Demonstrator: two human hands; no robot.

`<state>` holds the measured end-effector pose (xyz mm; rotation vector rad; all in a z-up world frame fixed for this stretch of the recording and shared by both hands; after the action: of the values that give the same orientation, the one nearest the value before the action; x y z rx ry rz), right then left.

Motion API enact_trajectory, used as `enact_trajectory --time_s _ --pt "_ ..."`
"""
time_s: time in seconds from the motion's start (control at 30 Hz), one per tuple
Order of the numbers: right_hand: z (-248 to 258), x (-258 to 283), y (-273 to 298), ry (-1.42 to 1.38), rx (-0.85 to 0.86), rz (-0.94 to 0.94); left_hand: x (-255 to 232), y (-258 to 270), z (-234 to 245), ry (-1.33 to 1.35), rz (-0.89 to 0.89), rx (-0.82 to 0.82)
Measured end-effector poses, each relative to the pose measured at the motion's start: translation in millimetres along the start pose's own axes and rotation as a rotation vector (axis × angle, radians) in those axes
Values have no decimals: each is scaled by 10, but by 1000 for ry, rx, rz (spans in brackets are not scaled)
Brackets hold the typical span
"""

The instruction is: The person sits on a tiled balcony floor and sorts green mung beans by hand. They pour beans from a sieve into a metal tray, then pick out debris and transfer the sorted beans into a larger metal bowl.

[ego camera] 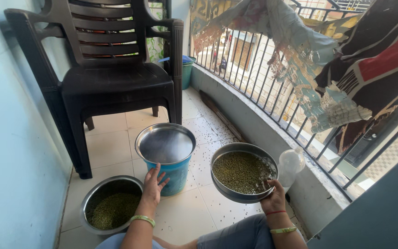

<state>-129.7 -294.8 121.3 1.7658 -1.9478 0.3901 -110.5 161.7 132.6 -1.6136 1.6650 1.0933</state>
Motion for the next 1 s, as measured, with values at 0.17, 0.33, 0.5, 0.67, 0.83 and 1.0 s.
enact_trajectory --time_s 0.17,0.33,0.5,0.67,0.83,1.0 --pt "68 -65 -79 77 -74 -1 37 -171 71 46 8 -65" --pt "108 -41 -108 49 -84 -13 86 -316 164 22 39 -117" --pt "84 -73 -108 39 -71 -22 64 -348 208 178 54 -184" --pt "77 -96 -57 32 -47 -28 34 -316 198 180 44 -102" --pt "105 -73 -32 15 -52 12 34 -191 106 145 61 -136" --pt "83 -21 -2 16 -59 39 172 139 159 137 93 -138"
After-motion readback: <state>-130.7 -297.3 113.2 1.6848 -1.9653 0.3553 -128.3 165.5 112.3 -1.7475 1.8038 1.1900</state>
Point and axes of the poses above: each hand's wrist, its own y-axis away from the middle knuckle, its own z-axis out of the back of the hand, x = y × z, the point moved 3 cm from there along -y, towards the middle knuckle, and after that the axes turned 10 degrees about x, right-handed, at the moved point
